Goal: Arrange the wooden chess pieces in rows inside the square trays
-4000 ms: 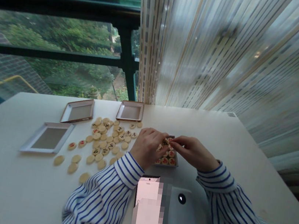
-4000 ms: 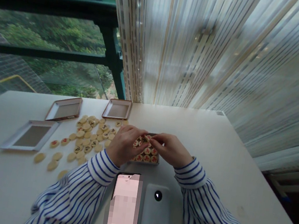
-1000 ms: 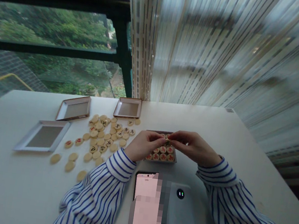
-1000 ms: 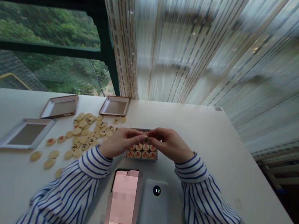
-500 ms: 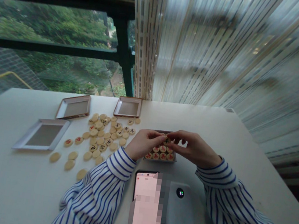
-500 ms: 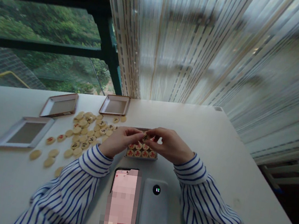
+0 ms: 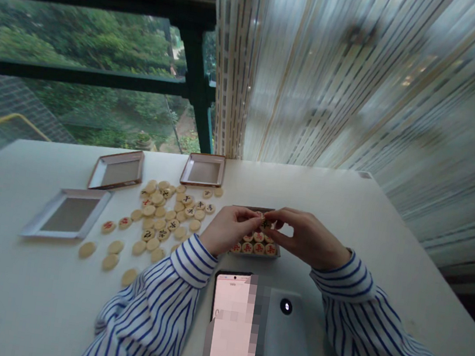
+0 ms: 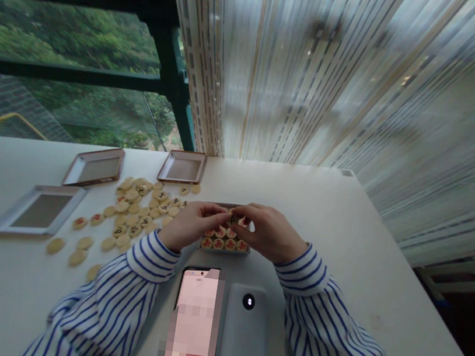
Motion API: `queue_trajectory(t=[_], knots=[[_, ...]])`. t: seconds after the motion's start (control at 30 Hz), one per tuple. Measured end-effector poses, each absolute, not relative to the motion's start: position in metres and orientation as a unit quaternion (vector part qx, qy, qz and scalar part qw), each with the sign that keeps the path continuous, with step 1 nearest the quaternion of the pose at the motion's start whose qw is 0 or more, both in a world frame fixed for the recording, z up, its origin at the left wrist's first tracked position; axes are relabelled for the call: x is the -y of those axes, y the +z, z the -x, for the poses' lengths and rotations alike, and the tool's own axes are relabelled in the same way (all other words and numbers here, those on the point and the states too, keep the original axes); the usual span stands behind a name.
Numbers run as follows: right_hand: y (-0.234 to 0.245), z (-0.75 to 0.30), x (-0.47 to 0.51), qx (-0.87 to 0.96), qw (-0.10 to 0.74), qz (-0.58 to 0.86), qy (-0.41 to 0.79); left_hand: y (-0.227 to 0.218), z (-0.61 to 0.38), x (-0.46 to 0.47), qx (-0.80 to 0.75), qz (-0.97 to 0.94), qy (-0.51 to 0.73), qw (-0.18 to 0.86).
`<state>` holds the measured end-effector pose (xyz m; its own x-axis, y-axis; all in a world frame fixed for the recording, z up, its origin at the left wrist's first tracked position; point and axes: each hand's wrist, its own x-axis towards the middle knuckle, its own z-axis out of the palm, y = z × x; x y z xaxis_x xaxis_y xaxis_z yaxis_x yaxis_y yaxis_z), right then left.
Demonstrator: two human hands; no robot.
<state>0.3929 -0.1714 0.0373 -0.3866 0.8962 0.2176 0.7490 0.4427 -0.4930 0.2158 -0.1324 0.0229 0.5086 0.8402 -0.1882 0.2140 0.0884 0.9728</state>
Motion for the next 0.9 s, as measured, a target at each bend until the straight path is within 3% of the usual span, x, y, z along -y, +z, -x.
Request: queue_trajectory(t=[0.47, 0.77, 0.9], knots=[[0.038, -0.396, 0.17, 0.836, 0.179, 0.502, 0.129, 0.018, -0.213, 0.13, -0.432, -0.661, 0.25, 0.561], [0.038, -0.398, 0.171, 0.839, 0.114, 0.52, 0.115, 0.018, -0.197, 0.12, -0.5, -0.77, 0.248, 0.309], [0.04, -0.398, 0.171, 0.84, 0.095, 0.521, 0.112, 0.021, -0.194, 0.119, -0.518, -0.776, 0.236, 0.271]])
